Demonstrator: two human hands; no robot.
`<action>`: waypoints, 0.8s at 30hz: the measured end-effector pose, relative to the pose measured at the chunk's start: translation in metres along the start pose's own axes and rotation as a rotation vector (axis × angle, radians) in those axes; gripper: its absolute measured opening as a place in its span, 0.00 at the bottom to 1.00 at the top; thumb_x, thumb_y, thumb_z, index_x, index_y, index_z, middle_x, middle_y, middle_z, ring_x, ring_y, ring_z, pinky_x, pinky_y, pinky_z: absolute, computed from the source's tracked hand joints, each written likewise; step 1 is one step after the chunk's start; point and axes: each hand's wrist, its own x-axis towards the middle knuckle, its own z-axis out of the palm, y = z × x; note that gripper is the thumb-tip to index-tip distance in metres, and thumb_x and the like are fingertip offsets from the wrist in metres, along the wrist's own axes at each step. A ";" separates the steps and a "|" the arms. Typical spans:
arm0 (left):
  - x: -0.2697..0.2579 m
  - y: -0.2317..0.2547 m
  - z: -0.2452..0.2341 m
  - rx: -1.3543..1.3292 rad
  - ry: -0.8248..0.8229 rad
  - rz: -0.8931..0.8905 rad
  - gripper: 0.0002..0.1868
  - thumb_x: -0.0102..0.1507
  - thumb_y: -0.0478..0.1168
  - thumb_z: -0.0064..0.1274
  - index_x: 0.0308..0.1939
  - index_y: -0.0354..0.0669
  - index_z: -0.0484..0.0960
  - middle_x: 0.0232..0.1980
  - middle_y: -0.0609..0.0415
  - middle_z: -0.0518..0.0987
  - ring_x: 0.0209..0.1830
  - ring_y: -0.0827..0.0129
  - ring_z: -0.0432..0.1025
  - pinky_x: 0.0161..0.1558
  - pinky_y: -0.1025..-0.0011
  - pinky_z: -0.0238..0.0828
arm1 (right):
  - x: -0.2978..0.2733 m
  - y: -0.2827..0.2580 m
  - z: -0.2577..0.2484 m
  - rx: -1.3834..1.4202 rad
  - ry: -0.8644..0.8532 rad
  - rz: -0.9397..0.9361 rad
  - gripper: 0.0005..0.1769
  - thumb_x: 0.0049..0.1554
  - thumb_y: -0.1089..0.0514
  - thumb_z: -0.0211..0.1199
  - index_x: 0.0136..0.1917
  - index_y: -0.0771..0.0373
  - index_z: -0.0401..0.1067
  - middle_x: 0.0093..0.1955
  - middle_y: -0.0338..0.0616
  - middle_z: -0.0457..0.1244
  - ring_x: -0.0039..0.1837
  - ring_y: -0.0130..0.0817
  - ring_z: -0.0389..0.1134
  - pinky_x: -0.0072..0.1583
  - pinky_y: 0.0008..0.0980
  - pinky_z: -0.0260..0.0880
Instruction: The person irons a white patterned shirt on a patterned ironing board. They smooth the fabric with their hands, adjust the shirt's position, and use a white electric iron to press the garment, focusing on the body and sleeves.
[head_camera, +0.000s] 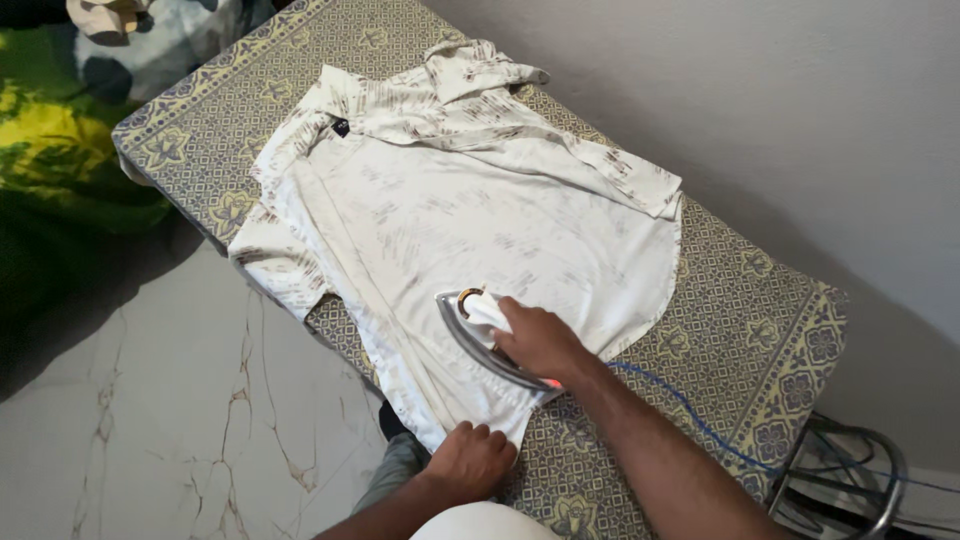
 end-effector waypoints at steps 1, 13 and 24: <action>0.005 0.001 -0.001 -0.003 0.024 -0.007 0.09 0.62 0.40 0.50 0.44 0.44 0.78 0.40 0.52 0.78 0.41 0.58 0.75 0.39 0.58 0.70 | 0.000 0.003 -0.004 0.024 -0.008 0.042 0.25 0.59 0.46 0.58 0.65 0.60 0.62 0.48 0.61 0.69 0.52 0.61 0.72 0.53 0.55 0.70; -0.001 0.000 0.005 -0.088 0.147 0.180 0.08 0.58 0.43 0.53 0.38 0.44 0.77 0.37 0.52 0.76 0.39 0.58 0.74 0.39 0.59 0.69 | -0.001 0.053 0.036 1.012 0.074 0.352 0.19 0.58 0.62 0.61 0.62 0.66 0.67 0.40 0.45 0.68 0.34 0.31 0.65 0.36 0.34 0.67; -0.023 -0.028 -0.074 -0.203 0.471 0.059 0.10 0.54 0.38 0.61 0.23 0.45 0.74 0.25 0.54 0.71 0.26 0.58 0.70 0.29 0.57 0.65 | 0.000 0.043 0.079 1.462 0.596 0.497 0.07 0.57 0.66 0.63 0.49 0.69 0.70 0.33 0.45 0.65 0.31 0.31 0.63 0.35 0.32 0.63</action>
